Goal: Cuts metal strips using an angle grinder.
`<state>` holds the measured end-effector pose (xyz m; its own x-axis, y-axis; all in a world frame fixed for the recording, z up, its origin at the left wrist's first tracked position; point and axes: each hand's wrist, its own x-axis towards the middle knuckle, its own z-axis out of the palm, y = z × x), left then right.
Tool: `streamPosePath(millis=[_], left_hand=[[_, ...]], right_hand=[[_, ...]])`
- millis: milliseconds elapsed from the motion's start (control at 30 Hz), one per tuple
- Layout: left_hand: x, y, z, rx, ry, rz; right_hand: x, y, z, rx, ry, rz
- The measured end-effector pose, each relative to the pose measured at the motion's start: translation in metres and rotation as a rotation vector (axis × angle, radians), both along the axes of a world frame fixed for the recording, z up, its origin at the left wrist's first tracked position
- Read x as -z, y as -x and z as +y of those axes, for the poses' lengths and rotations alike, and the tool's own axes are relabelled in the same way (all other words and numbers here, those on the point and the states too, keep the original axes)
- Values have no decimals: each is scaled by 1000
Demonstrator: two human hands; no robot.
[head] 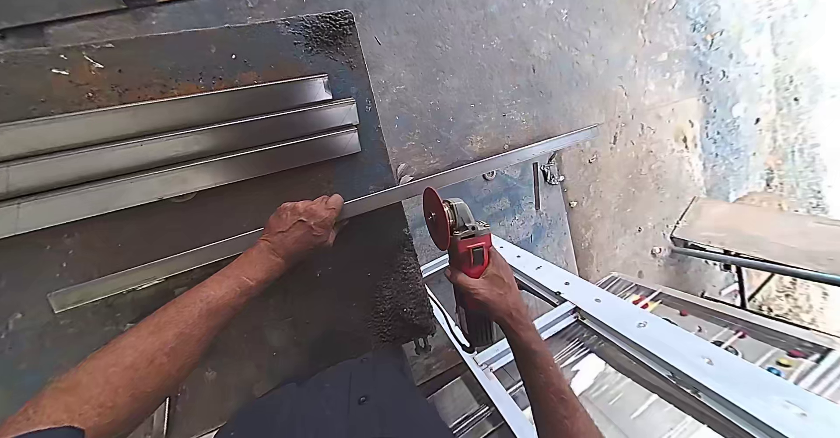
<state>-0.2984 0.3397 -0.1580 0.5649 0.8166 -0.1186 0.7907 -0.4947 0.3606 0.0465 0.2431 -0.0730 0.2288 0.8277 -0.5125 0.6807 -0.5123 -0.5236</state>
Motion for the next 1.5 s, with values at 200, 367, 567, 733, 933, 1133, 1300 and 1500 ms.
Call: streamPosePath(millis=[200,367,567,733,933,1133,1300,1500], left_hand=[[2,0,-1,-1,-9,10],[1,0,-1,-5,8,12],[0,-1,-1,-8,-1,1],[-2,-1,0,-6,1,16],[-3,-1,0,-5,9,21],[-3,-1,0,-2,14,25],[-2,-1,0,-4,15,27],[-3,0,0,-6,4,17]], right_hand=[[5,3,1,2,15,21],[5,6,3,4,34,12],[7,7,3,11,43,16],[7,6,4,-1,40,15],[8,6,6,-8,49,2],[7,7,7,-12,50,0],[7,7,8,-6,46,9],[6,7,10,-26,32,-3]])
